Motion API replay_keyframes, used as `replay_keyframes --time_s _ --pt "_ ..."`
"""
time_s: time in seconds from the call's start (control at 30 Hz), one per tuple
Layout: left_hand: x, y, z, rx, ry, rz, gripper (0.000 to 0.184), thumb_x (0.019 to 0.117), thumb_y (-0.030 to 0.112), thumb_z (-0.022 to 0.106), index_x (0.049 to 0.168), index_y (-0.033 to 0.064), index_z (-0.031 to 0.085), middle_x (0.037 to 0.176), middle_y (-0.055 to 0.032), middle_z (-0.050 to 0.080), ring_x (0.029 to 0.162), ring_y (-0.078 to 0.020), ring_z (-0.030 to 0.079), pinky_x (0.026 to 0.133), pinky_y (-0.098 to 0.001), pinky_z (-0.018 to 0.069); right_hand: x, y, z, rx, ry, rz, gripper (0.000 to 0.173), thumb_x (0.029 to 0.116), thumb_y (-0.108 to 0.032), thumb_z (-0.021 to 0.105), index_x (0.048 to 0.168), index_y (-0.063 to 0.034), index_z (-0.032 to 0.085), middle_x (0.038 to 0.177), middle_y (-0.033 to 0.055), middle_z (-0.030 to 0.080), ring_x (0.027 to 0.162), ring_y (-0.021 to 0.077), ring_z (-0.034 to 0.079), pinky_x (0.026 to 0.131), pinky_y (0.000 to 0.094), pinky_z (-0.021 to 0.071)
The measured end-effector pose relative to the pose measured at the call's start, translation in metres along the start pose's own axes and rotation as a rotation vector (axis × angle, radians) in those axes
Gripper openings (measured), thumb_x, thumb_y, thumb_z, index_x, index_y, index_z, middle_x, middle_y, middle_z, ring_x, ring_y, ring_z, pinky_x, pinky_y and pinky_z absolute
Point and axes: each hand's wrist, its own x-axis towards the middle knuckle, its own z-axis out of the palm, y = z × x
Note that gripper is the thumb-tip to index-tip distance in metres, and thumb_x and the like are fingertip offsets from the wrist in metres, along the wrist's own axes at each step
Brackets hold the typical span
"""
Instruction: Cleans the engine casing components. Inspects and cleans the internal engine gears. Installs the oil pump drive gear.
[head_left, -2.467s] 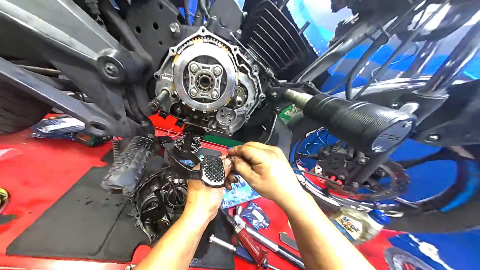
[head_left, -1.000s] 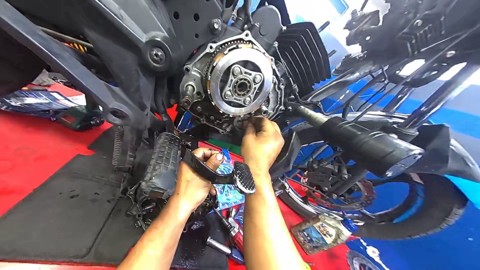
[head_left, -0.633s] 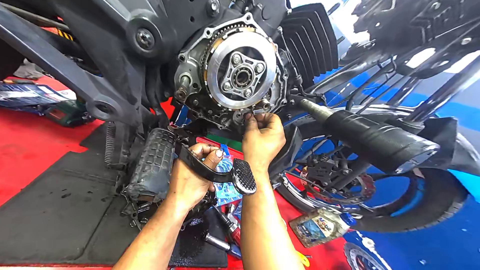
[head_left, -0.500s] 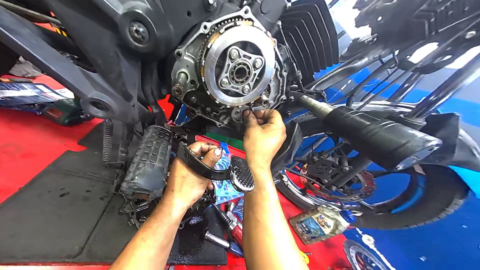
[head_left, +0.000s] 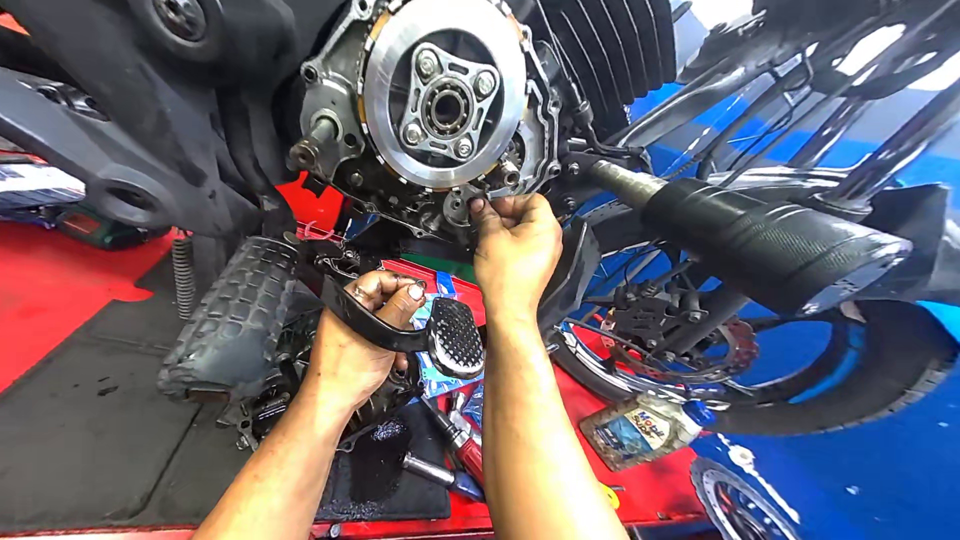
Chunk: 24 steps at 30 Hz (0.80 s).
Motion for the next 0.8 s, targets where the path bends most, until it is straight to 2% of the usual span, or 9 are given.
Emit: replay_keyframes --time_s 0.3,0.4,0.47,0.5,0.57,0.63,0.7,0.8 --pt "0.001 0.002 -0.001 0.022 0.018 -0.028 0.011 0.1002 0.012 0.066 0.107 0.0054 0.071 0.088 -0.0094 0.071 0.056 -0.0144 0.064 0.042 -0.0256 0.0541 0.0 0.001 -0.001 0.053 -0.008 0.032 0.019 0.0866 -0.023 0.083 0.09 -0.0141 0.067 0.08 -0.0034 0.068 0.071 0.0075 0.064 0.071 0.031 0.0541" --pt "0.001 0.002 -0.002 0.011 0.017 -0.03 0.011 0.0999 0.012 0.067 0.107 0.005 0.071 0.088 -0.0101 0.071 0.058 -0.015 0.065 0.042 -0.026 0.0546 -0.004 -0.003 -0.003 0.102 0.011 0.053 0.014 0.0945 -0.024 0.074 0.095 -0.0133 0.064 0.075 -0.0042 0.064 0.065 0.0063 0.061 0.062 0.028 0.0509" --pt "0.002 0.001 -0.004 0.023 0.009 0.008 0.012 0.1002 0.013 0.067 0.107 0.0048 0.071 0.09 -0.0105 0.072 0.062 -0.0156 0.067 0.047 -0.0259 0.0562 -0.012 -0.012 -0.012 0.093 -0.034 0.06 0.013 0.1 -0.025 0.066 0.101 -0.0129 0.064 0.08 -0.0034 0.064 0.07 0.0066 0.063 0.065 0.0282 0.0525" --pt "0.003 0.0 -0.006 0.051 0.008 0.037 0.012 0.1004 0.014 0.067 0.107 0.0056 0.071 0.091 -0.0095 0.072 0.065 -0.0154 0.068 0.052 -0.0259 0.0578 -0.019 -0.016 -0.02 0.066 -0.11 0.037 0.014 0.1008 -0.025 0.063 0.103 -0.0119 0.067 0.084 -0.0019 0.066 0.073 0.0083 0.064 0.067 0.0309 0.0536" --pt "0.006 -0.001 -0.009 0.119 0.009 0.119 0.01 0.0996 0.014 0.068 0.106 0.0071 0.072 0.09 -0.0064 0.072 0.069 -0.014 0.068 0.063 -0.0263 0.06 -0.031 -0.024 -0.038 -0.002 -0.398 -0.032 0.016 0.099 -0.024 0.065 0.104 -0.0104 0.072 0.09 0.0015 0.07 0.079 0.0126 0.067 0.073 0.0383 0.0579" --pt "0.007 -0.003 -0.011 0.18 -0.003 0.187 0.009 0.0984 0.011 0.069 0.106 0.0075 0.072 0.092 -0.004 0.072 0.074 -0.0121 0.068 0.069 -0.0256 0.0604 -0.036 -0.023 -0.046 -0.052 -0.669 -0.08 0.015 0.0968 -0.027 0.072 0.106 -0.0153 0.075 0.093 -0.0033 0.073 0.083 0.0076 0.069 0.077 0.0339 0.0599" --pt "0.006 -0.006 -0.011 0.202 -0.034 0.231 0.01 0.0974 0.01 0.07 0.107 0.0065 0.073 0.097 -0.0039 0.074 0.085 -0.0127 0.071 0.079 -0.027 0.0618 -0.034 -0.017 -0.05 -0.046 -0.796 -0.143 0.012 0.0968 -0.026 0.072 0.103 -0.0178 0.078 0.091 -0.0069 0.075 0.083 0.0034 0.07 0.077 0.0299 0.06" --pt "0.004 -0.012 -0.009 0.197 -0.055 0.266 0.011 0.0961 0.009 0.072 0.107 0.0063 0.072 0.1 -0.0047 0.075 0.09 -0.0145 0.072 0.084 -0.0291 0.0625 -0.026 -0.012 -0.054 -0.023 -0.885 -0.203 0.01 0.0985 -0.022 0.069 0.098 -0.0178 0.078 0.085 -0.0072 0.074 0.079 0.0031 0.069 0.073 0.0291 0.0593"
